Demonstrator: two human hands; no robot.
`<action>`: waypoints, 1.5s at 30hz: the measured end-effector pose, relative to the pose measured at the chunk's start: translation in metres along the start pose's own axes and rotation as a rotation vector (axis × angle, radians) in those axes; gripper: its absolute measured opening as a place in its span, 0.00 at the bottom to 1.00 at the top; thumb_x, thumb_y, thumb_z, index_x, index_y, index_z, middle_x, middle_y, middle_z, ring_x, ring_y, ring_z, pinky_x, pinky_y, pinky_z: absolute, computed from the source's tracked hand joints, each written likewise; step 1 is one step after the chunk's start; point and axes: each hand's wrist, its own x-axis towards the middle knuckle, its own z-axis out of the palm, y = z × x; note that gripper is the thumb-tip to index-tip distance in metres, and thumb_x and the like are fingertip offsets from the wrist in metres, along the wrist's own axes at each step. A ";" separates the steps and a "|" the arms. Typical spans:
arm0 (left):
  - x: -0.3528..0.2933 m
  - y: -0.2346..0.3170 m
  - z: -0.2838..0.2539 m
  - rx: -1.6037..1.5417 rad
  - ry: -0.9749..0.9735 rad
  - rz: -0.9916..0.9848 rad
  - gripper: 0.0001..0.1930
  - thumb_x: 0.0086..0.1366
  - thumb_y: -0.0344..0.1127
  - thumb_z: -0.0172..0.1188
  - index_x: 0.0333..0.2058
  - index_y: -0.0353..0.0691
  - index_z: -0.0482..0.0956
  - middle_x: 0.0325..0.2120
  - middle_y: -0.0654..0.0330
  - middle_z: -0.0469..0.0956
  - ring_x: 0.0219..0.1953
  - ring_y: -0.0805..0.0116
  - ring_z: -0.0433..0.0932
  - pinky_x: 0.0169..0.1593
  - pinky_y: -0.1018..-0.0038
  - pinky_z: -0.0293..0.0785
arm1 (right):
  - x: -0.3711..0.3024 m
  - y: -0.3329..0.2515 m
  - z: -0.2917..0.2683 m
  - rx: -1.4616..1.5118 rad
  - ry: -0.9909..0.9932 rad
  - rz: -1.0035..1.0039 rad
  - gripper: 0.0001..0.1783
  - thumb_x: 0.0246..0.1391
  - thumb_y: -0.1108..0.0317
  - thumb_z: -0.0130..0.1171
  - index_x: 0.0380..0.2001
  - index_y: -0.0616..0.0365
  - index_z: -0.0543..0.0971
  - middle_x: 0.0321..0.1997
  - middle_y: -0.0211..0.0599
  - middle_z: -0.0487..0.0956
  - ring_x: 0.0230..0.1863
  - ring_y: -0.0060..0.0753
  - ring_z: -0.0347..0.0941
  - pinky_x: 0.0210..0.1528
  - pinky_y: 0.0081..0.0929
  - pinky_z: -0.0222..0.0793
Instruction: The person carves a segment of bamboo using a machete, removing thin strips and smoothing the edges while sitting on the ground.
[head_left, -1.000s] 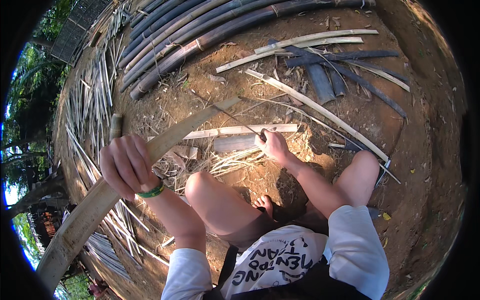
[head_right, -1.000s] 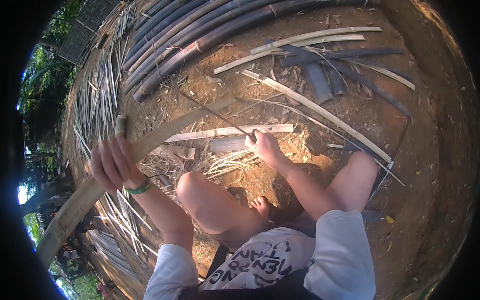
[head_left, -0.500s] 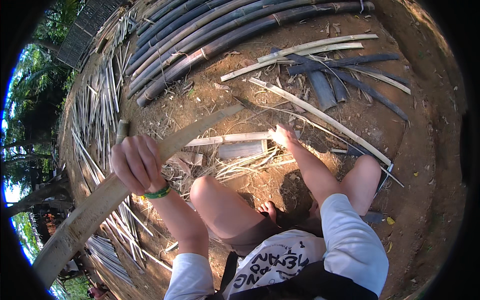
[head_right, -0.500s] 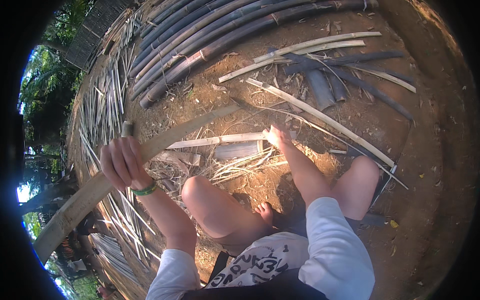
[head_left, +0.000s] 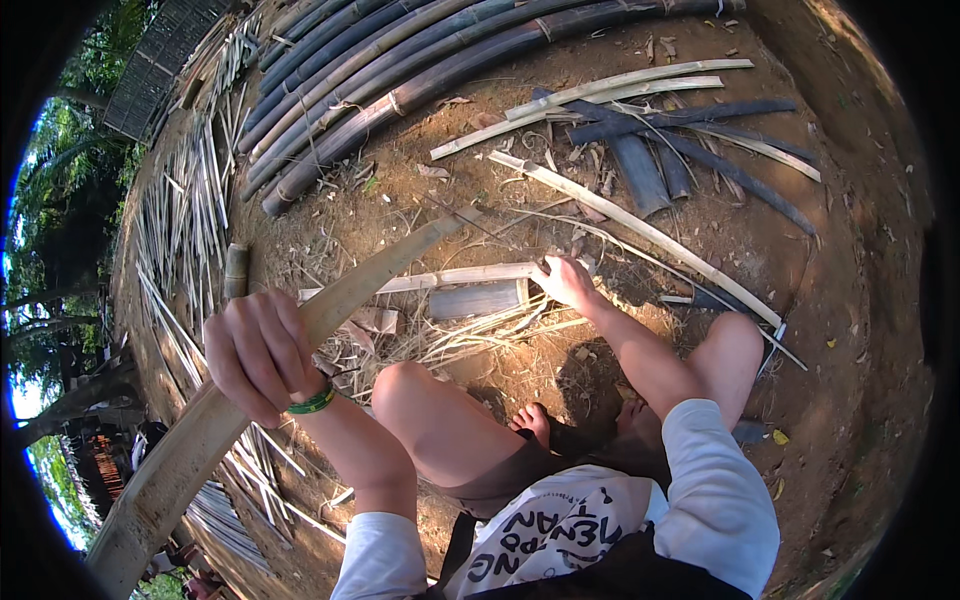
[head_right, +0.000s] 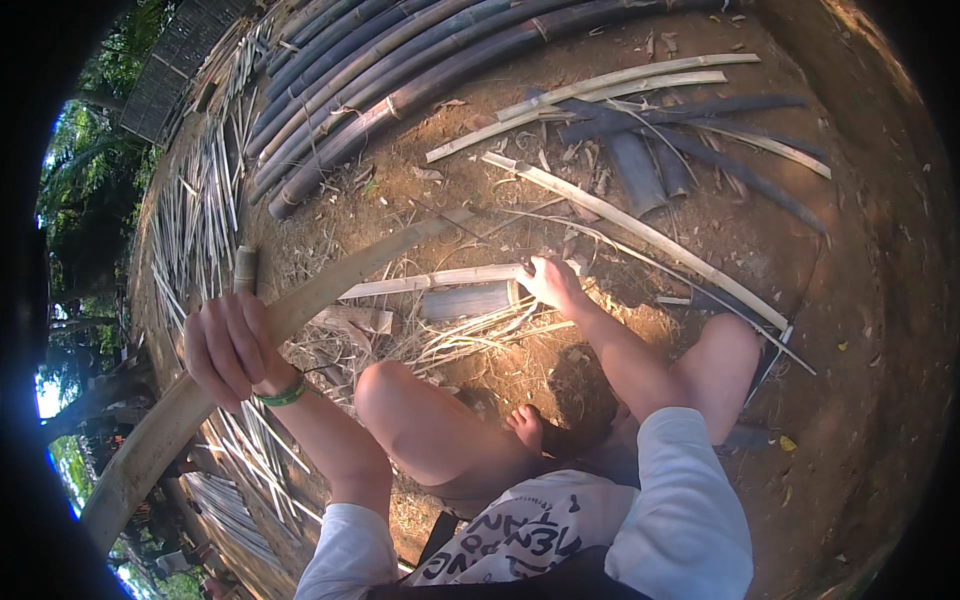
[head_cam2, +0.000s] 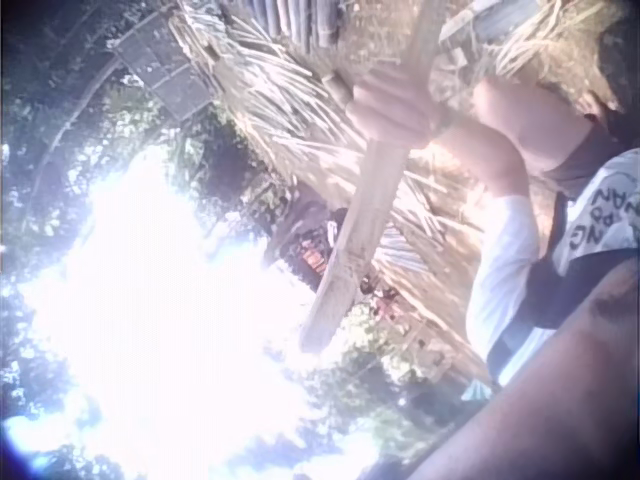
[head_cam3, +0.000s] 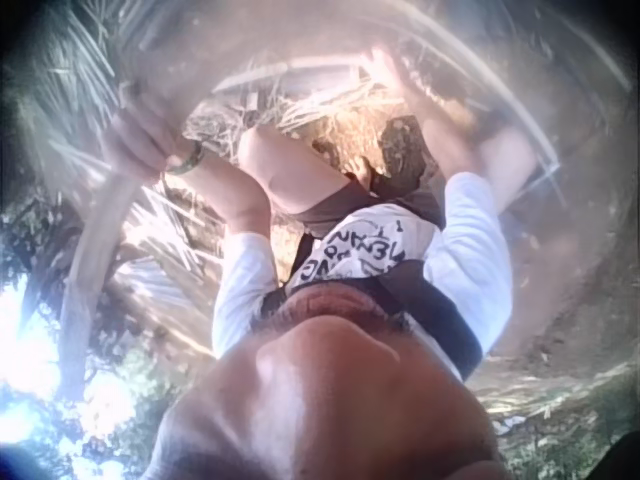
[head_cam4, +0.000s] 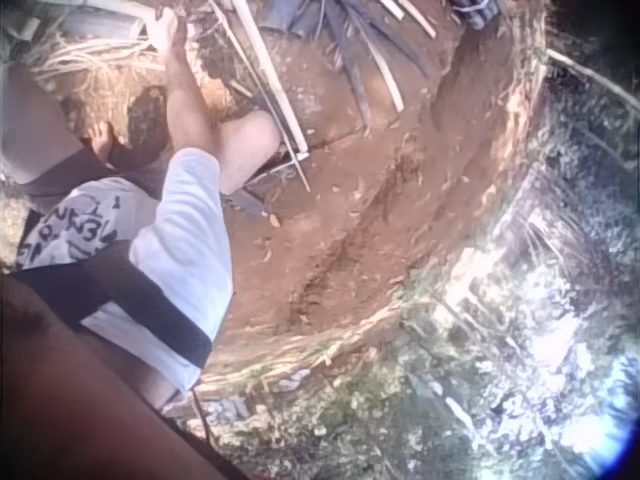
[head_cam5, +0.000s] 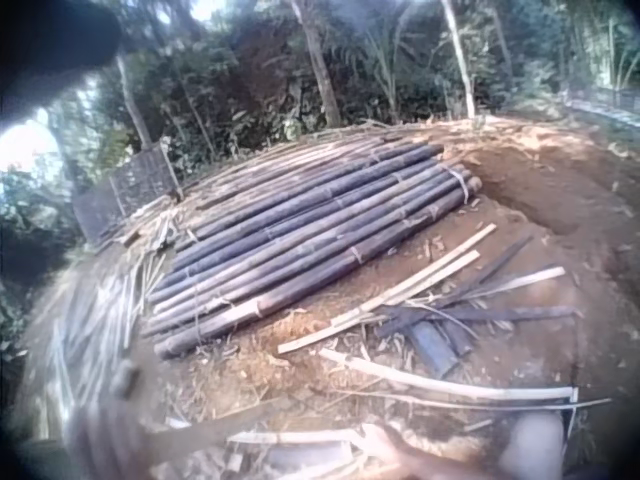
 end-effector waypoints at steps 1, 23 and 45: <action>-0.003 0.000 -0.002 -0.007 -0.001 -0.007 0.19 0.71 0.37 0.50 0.22 0.39 0.81 0.14 0.63 0.78 0.14 0.74 0.75 0.20 0.82 0.69 | 0.004 0.000 -0.002 -0.012 -0.054 0.100 0.29 0.56 0.43 0.54 0.41 0.61 0.80 0.42 0.52 0.82 0.45 0.52 0.79 0.49 0.42 0.73; 0.057 -0.050 0.015 0.856 1.413 0.029 0.28 0.55 0.66 0.57 0.29 0.42 0.72 0.18 0.67 0.64 0.21 0.75 0.61 0.30 0.78 0.63 | -0.071 -0.135 0.017 0.387 0.343 -0.187 0.25 0.59 0.47 0.53 0.27 0.64 0.73 0.18 0.52 0.77 0.23 0.56 0.76 0.28 0.44 0.73; 0.032 -0.027 -0.006 0.750 1.335 -0.017 0.29 0.52 0.69 0.55 0.27 0.45 0.73 0.17 0.69 0.62 0.21 0.75 0.61 0.30 0.78 0.61 | -0.015 -0.086 0.032 0.274 0.181 0.018 0.26 0.54 0.48 0.57 0.31 0.66 0.74 0.30 0.62 0.78 0.35 0.63 0.77 0.37 0.50 0.72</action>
